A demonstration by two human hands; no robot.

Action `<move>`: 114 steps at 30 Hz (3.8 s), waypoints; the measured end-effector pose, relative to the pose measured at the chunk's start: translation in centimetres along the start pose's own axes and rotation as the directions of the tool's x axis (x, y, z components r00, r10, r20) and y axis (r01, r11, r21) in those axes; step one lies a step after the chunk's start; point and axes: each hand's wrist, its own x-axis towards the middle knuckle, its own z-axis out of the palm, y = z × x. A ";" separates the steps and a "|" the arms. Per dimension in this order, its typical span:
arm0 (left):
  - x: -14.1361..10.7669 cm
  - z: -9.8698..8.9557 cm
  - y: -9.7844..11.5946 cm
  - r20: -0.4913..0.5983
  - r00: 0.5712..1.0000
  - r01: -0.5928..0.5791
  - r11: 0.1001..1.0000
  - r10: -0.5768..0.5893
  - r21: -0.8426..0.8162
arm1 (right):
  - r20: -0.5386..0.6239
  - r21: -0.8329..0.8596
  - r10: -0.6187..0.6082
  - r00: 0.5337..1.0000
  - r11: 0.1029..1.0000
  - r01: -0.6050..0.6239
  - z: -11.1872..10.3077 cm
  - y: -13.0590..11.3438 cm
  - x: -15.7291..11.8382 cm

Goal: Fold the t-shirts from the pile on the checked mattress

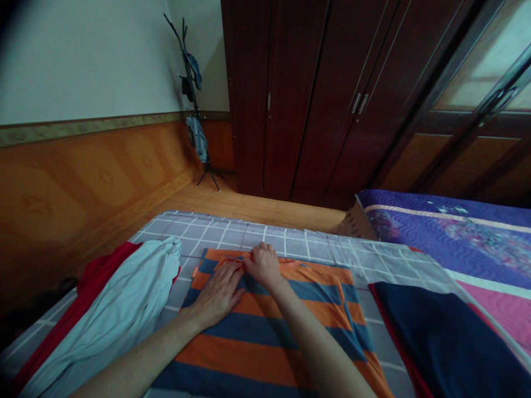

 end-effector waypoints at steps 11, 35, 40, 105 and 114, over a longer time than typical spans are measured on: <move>-0.3 0.9 -0.3 0.016 1.000 -0.012 0.986 0.010 0.164 | -0.116 0.065 0.059 0.991 0.997 -0.052 3.5 0.8 1.9; -0.6 2.6 -1.7 -0.078 0.993 -0.069 0.977 0.086 0.202 | -0.228 -0.028 0.170 0.959 0.983 -0.181 -1.7 15.6 -6.4; -0.6 2.5 -1.6 -0.057 0.995 -0.070 0.975 0.084 0.211 | -0.247 -0.023 0.154 0.957 0.986 -0.165 -2.1 16.6 -6.1; -0.3 2.4 -1.7 -0.064 0.992 -0.092 0.970 0.108 0.223 | -0.231 -0.239 0.293 0.928 0.907 -0.346 -5.7 15.7 -11.1; -0.4 2.1 -1.6 -0.046 0.995 -0.073 0.975 0.084 0.211 | 0.013 -0.166 -0.020 1.000 0.986 0.022 -5.8 9.0 -12.4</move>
